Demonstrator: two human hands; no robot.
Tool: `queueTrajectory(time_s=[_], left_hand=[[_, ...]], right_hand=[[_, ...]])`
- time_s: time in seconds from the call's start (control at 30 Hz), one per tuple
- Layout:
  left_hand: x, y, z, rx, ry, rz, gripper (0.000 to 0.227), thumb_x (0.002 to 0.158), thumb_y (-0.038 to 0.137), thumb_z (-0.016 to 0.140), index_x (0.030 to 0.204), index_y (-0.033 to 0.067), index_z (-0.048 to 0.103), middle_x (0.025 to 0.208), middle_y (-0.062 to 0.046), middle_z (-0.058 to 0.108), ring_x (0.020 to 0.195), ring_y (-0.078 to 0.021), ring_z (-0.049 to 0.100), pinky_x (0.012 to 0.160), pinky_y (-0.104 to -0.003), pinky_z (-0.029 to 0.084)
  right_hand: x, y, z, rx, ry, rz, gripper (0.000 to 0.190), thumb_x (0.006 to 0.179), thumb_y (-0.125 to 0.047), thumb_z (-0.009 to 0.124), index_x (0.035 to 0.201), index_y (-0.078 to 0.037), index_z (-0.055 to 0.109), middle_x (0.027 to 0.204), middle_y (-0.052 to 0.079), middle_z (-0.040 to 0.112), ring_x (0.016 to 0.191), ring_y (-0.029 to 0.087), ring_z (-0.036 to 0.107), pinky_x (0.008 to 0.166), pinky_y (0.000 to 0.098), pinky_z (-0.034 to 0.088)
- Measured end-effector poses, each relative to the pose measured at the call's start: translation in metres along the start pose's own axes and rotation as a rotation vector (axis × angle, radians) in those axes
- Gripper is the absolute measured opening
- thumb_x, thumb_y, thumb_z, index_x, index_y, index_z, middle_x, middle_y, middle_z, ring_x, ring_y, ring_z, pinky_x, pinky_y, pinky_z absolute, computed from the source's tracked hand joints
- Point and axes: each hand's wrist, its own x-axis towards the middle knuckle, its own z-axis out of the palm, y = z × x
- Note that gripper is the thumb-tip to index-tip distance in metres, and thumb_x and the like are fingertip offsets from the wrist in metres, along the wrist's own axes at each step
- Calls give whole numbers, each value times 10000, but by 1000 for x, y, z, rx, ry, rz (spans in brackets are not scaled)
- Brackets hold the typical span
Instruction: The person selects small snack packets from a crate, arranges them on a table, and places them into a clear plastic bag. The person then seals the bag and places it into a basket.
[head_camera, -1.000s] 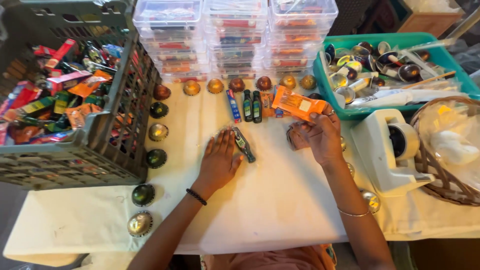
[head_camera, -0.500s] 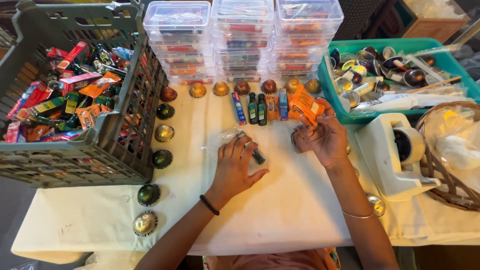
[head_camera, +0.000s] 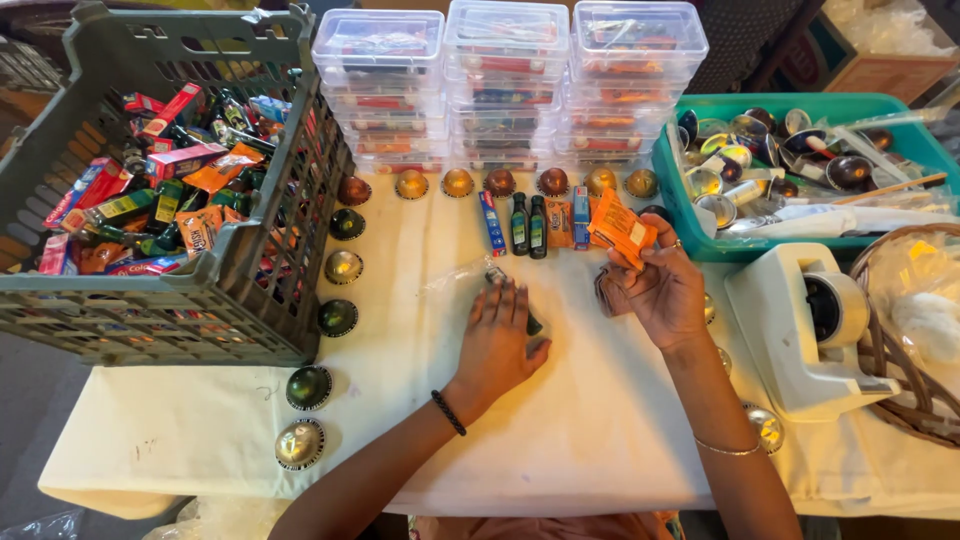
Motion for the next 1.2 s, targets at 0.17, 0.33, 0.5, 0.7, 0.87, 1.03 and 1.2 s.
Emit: queueTrajectory(time_s=[0.17, 0.33, 0.5, 0.7, 0.87, 1.03, 1.2], left_hand=[[-2, 0, 19, 61, 12, -13, 670, 897, 391, 659, 1324, -118, 569, 1377, -308, 572, 1327, -434, 519, 1157, -515, 358], [-2, 1, 23, 68, -32, -22, 551, 941, 323, 629, 1258, -128, 605, 1289, -296, 627, 1238, -405, 591, 1100, -488, 407], [-5, -11, 28, 209, -47, 96, 382, 853, 64, 606, 1208, -69, 653, 1264, -231, 686, 1184, -322, 669, 1050, -399, 494], [4, -3, -10, -89, -31, -27, 441, 881, 140, 660, 1279, -34, 590, 1315, -213, 630, 1275, -366, 587, 1079, -443, 455], [-11, -5, -57, -43, -17, -34, 683, 742, 167, 684, 1359, -61, 504, 1363, -227, 567, 1312, -383, 516, 1067, -497, 412], [-31, -25, -61, -59, 27, 39, 590, 792, 140, 657, 1332, -66, 542, 1346, -224, 599, 1287, -372, 546, 1055, -478, 434], [-32, -23, -63, -210, 131, -13, 213, 868, 118, 702, 1057, 32, 653, 1031, -134, 665, 1039, -322, 621, 914, -446, 486]], right_hand=[[1, -1, -2, 14, -39, -1, 427, 918, -4, 547, 1340, -68, 579, 1183, 140, 701, 973, 330, 752, 764, 323, 589], [-3, -4, 3, -16, -24, -7, 432, 905, -9, 533, 1330, -74, 569, 1170, 128, 698, 957, 310, 749, 818, 352, 610], [-5, 0, 9, -133, -78, 20, 406, 925, 10, 555, 1320, -80, 573, 1135, 153, 720, 957, 293, 764, 709, 283, 585], [-3, 10, -9, -280, -144, -6, 370, 966, -2, 719, 1299, -71, 572, 1079, 69, 716, 890, 164, 733, 781, 306, 610], [-18, 8, 3, -1112, -294, -39, 377, 793, -8, 810, 1156, -100, 764, 872, 75, 750, 687, 136, 603, 603, 291, 481], [-50, 18, 45, -1353, -764, -266, 247, 771, -69, 819, 1018, -65, 809, 1005, 47, 792, 886, 150, 765, 761, 294, 602], [-72, 27, 56, -1567, -957, -696, 266, 736, -117, 813, 1000, -100, 778, 1063, 26, 759, 999, 217, 735, 831, 347, 596]])
